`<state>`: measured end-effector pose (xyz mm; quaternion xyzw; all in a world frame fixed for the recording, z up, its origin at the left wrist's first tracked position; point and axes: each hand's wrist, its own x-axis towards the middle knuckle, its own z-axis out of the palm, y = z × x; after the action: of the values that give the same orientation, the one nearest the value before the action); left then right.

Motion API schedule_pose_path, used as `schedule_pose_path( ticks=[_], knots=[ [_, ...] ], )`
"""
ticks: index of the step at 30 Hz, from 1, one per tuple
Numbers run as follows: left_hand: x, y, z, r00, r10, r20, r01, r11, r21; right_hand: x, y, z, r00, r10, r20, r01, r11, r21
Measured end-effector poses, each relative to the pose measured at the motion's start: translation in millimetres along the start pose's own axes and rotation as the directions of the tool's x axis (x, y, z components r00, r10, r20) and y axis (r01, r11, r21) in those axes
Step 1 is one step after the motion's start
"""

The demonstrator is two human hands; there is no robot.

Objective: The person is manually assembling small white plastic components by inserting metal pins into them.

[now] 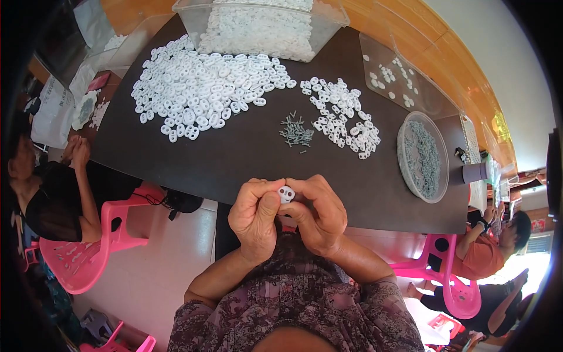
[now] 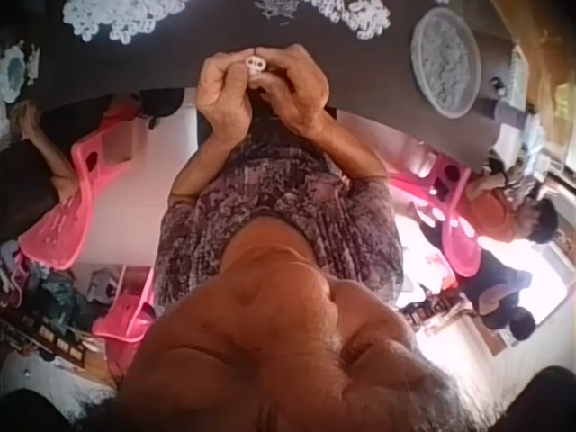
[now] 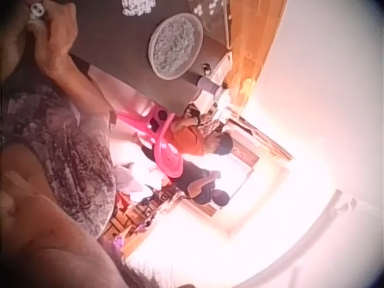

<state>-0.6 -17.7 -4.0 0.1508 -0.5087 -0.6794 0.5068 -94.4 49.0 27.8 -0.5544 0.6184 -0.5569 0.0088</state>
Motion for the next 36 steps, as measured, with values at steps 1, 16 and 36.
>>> schedule_pose_path(
  ticks=[1, 16, 36],
  knots=[
    [0, 1, 2, 1.0, 0.004, -0.015, -0.004, 1.0, -0.004, 0, 0, 0, 0.999, 0.034, -0.013, -0.033, 0.999, 0.015],
    [-7, -1, 3, 0.998, 0.04, -0.041, -0.037, 0.997, 0.073, -4, 5, 5, 0.99, -0.136, -0.024, 0.134, 0.987, -0.088],
    [-12, -4, 11, 0.996, 0.037, -0.084, -0.03, 0.997, 0.078, -4, 14, 8, 0.957, -0.288, -0.039, 0.276, 0.942, -0.19]
  ],
)
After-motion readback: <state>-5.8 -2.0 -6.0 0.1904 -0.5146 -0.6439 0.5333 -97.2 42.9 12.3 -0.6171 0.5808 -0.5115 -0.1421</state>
